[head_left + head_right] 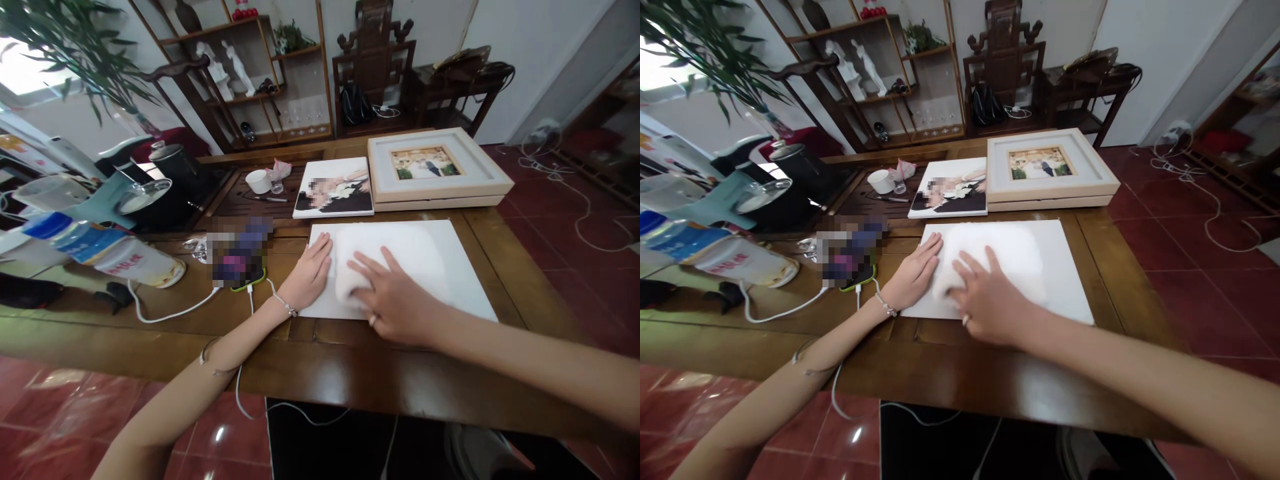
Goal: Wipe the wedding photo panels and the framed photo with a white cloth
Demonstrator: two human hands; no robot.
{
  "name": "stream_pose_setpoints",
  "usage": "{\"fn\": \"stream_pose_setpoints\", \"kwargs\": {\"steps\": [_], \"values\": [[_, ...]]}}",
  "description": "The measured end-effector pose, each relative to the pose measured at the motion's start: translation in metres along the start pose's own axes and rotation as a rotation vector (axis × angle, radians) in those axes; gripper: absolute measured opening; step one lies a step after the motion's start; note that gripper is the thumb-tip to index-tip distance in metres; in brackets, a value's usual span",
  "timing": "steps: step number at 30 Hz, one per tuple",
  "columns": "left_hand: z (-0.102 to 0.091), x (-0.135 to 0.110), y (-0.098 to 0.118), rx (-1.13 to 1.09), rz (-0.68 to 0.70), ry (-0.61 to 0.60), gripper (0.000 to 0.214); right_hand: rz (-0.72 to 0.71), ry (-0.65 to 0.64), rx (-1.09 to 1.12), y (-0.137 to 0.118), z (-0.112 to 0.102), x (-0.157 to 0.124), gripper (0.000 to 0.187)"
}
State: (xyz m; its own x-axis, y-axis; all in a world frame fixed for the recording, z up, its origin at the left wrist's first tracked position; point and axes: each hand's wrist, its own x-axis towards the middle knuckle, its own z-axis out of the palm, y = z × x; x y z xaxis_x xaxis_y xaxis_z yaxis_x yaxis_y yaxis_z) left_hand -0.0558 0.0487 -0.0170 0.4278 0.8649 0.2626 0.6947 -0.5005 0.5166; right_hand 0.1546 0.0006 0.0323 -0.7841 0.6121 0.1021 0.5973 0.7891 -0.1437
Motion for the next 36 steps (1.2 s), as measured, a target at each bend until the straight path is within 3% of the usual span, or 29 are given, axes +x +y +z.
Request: {"fn": "stream_pose_setpoints", "kwargs": {"steps": [4, 7, 15, 19, 23, 26, 32, 36], "values": [[0.0, 0.0, 0.001, -0.008, 0.005, 0.005, 0.046, -0.075, -0.014, 0.067, -0.045, 0.0, -0.029, 0.027], [0.0, 0.0, 0.0, 0.006, 0.018, -0.003, 0.045, -0.086, -0.026, 0.1, -0.05, -0.003, -0.033, 0.026], [-0.001, -0.001, 0.0, 0.053, 0.02, -0.05, 0.046, 0.117, 0.017, -0.003, 0.018, -0.008, 0.019, 0.034], [-0.005, 0.001, 0.005, -0.085, -0.047, 0.014, 0.047, 0.188, 0.02, -0.027, 0.032, -0.006, 0.045, 0.036], [-0.01, 0.002, 0.009, -0.265, -0.152, 0.213, 0.051, 0.078, 0.008, -0.035, 0.011, -0.001, 0.049, 0.034], [-0.012, 0.002, 0.009, -0.335, -0.178, 0.282, 0.053, -0.079, 0.008, 0.006, -0.018, 0.001, 0.039, 0.031], [-0.013, 0.002, 0.012, -0.326, -0.17, 0.272, 0.053, -0.198, -0.04, 0.11, -0.066, -0.008, 0.009, 0.027], [-0.009, 0.001, 0.01, -0.174, -0.083, 0.19, 0.049, -0.106, -0.08, 0.126, -0.062, -0.019, -0.003, 0.028]]}}
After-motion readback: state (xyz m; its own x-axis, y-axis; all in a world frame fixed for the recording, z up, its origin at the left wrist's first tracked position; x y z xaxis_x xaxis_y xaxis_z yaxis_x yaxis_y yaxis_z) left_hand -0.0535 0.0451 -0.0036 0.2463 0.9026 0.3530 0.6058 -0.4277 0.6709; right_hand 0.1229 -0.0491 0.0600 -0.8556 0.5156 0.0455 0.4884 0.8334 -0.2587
